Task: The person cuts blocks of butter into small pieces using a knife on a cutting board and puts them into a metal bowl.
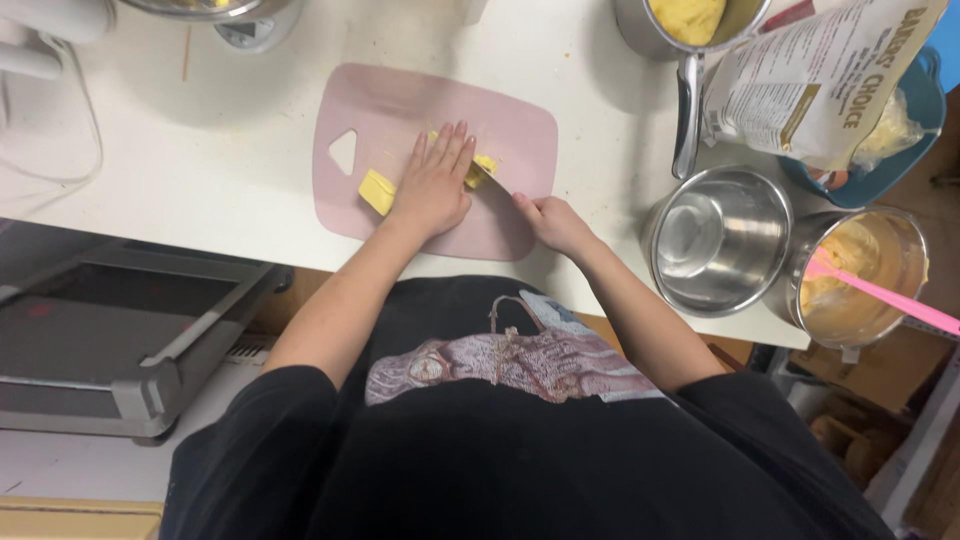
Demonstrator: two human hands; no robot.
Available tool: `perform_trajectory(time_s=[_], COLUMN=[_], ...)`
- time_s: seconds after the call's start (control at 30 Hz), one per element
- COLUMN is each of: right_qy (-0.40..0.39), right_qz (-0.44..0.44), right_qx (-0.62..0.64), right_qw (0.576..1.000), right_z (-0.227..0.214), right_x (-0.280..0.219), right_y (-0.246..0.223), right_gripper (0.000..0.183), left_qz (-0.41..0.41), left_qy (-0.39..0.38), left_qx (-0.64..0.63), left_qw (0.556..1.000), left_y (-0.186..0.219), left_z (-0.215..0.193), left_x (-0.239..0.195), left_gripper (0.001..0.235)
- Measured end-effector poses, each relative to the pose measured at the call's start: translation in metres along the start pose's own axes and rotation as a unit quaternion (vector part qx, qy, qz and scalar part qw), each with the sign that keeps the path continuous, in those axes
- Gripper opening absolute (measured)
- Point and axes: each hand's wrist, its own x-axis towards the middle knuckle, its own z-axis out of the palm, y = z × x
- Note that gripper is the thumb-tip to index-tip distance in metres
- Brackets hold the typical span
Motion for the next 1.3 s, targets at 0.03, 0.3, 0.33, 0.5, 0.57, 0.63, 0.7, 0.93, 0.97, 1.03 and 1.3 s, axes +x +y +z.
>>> perform_trajectory(time_s=[0.03, 0.3, 0.33, 0.5, 0.57, 0.63, 0.7, 0.93, 0.97, 1.03, 1.3], right_qy=[0.002, 0.0, 0.0, -0.022, -0.023, -0.015, -0.015, -0.008, 0.001, 0.017, -0.009], right_qz=[-0.016, 0.05, 0.053, 0.067, 0.062, 0.046, 0.071, 0.084, 0.055, 0.004, 0.084], right_qx=[-0.01, 0.023, 0.026, 0.032, 0.034, 0.036, 0.076, 0.089, 0.076, 0.048, 0.052], right_qw=[1.0, 0.998, 0.998, 0.997, 0.997, 0.998, 0.994, 0.992, 0.996, 0.999, 0.995], right_z=[0.0, -0.012, -0.011, -0.006, -0.006, -0.01, -0.013, -0.013, -0.011, -0.005, -0.011], right_x=[0.0, -0.008, -0.007, 0.001, 0.002, -0.001, -0.008, -0.008, -0.002, 0.002, -0.009], right_y=[-0.001, -0.013, -0.012, -0.008, -0.009, -0.012, -0.017, -0.007, -0.004, 0.004, -0.005], right_gripper=[0.073, 0.075, 0.076, 0.074, 0.074, 0.074, 0.069, 0.071, 0.071, 0.073, 0.074], left_qz=[0.0, 0.013, 0.008, -0.002, -0.005, -0.008, -0.01, 0.004, -0.001, -0.004, 0.002], left_qy=[0.0, 0.024, 0.014, -0.004, -0.018, -0.021, -0.015, -0.014, -0.032, -0.051, 0.002], left_qx=[-0.006, -0.007, -0.005, -0.01, 0.005, 0.011, 0.011, 0.0, 0.001, -0.002, -0.007], left_qw=[1.0, 1.0, 1.0, 1.0, 1.0, 1.0, 1.0, 1.0, 0.999, 0.999, 1.0], left_y=[-0.003, 0.002, 0.003, -0.002, 0.0, 0.002, 0.003, 0.009, 0.009, 0.011, 0.007], left_z=[-0.002, -0.009, -0.007, 0.0, -0.001, -0.004, -0.008, -0.009, -0.008, -0.005, -0.003], left_x=[0.002, 0.006, 0.005, 0.006, 0.009, 0.011, 0.011, 0.014, 0.014, 0.012, 0.011], left_gripper=[0.083, 0.083, 0.083, 0.083, 0.084, 0.084, 0.083, 0.084, 0.084, 0.086, 0.082])
